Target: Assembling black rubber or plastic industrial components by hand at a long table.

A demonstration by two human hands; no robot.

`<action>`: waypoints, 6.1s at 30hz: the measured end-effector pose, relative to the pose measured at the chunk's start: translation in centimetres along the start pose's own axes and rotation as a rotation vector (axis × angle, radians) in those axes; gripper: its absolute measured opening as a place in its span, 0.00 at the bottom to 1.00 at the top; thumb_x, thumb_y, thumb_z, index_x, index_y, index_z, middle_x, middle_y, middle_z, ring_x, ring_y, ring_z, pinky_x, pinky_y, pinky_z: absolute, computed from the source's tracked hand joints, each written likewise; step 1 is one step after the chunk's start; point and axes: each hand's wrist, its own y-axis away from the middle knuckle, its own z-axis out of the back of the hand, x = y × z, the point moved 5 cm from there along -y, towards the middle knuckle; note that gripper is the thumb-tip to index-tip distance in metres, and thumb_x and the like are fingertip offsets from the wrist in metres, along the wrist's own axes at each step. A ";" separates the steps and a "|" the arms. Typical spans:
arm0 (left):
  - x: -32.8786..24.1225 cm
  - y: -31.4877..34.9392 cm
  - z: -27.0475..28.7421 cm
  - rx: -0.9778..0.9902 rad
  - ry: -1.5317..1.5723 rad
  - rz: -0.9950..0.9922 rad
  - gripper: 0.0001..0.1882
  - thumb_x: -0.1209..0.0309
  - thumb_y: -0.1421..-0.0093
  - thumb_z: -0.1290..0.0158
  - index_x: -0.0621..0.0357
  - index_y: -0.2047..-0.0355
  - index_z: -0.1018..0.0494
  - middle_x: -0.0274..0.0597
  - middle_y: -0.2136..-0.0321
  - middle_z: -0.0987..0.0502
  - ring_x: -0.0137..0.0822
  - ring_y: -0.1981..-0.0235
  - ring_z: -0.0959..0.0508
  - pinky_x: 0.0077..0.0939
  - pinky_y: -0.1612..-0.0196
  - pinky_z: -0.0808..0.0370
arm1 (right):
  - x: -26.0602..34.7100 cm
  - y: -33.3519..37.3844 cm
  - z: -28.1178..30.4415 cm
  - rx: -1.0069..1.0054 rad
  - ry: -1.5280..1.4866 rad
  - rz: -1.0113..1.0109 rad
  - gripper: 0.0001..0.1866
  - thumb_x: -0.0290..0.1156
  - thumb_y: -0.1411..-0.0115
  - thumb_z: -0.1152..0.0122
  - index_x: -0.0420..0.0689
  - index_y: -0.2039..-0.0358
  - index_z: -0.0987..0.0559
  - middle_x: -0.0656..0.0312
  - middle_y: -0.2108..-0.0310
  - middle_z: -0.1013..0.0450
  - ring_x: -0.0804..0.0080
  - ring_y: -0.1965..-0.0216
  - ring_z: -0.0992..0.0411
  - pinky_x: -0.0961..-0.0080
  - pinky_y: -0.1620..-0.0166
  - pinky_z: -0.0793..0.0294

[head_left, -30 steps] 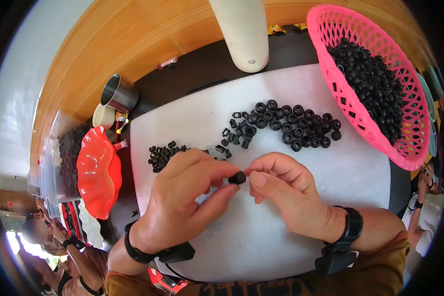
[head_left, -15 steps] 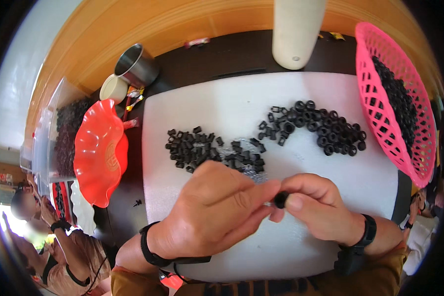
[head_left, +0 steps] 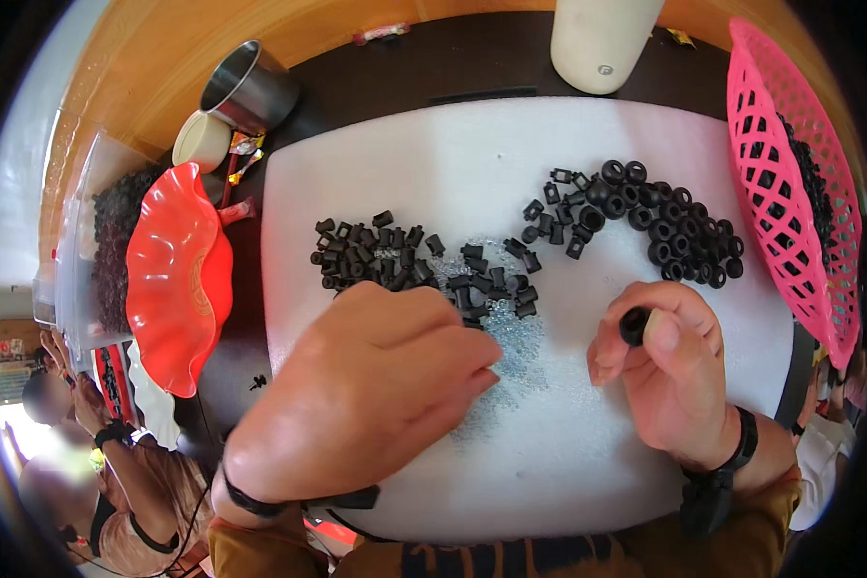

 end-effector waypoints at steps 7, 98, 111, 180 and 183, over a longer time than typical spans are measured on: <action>0.0 -0.2 -1.9 0.013 -0.387 -0.041 0.09 0.77 0.57 0.41 0.57 0.72 0.27 0.39 0.77 0.30 0.42 0.74 0.29 0.34 0.69 0.33 | 0.1 -0.1 -0.1 -0.017 -0.046 -0.035 0.11 0.34 0.38 0.45 0.37 0.63 0.25 0.60 0.72 0.26 0.77 0.71 0.31 0.80 0.65 0.30; 2.8 0.0 3.2 -0.536 -0.195 0.082 0.10 0.81 0.50 0.46 0.64 0.65 0.25 0.44 0.75 0.28 0.41 0.74 0.27 0.30 0.70 0.31 | -0.8 0.2 -1.1 0.258 0.029 -0.209 0.16 0.36 0.36 0.48 0.37 0.55 0.26 0.59 0.66 0.25 0.78 0.66 0.28 0.79 0.60 0.28; 7.9 0.9 2.8 -0.305 -0.495 0.249 0.04 0.75 0.46 0.50 0.60 0.70 0.26 0.46 0.72 0.28 0.49 0.69 0.28 0.39 0.62 0.32 | -0.5 0.2 -1.8 0.271 -0.246 -0.253 0.18 0.38 0.35 0.51 0.37 0.54 0.26 0.58 0.68 0.26 0.72 0.66 0.29 0.76 0.57 0.31; -1.2 1.5 -2.8 -0.213 0.878 0.249 0.11 0.80 0.43 0.46 0.64 0.58 0.27 0.36 0.67 0.26 0.23 0.70 0.28 0.17 0.66 0.32 | -1.1 0.7 -2.1 0.327 -0.092 -0.272 0.14 0.33 0.36 0.46 0.41 0.52 0.25 0.68 0.62 0.27 0.85 0.62 0.32 0.86 0.56 0.31; -1.2 1.2 -2.6 -0.233 0.725 0.167 0.11 0.80 0.45 0.45 0.64 0.60 0.26 0.38 0.68 0.25 0.25 0.71 0.28 0.18 0.66 0.32 | -1.2 0.7 -2.1 0.342 -0.100 -0.263 0.14 0.31 0.36 0.47 0.40 0.52 0.25 0.68 0.62 0.27 0.85 0.61 0.32 0.86 0.57 0.31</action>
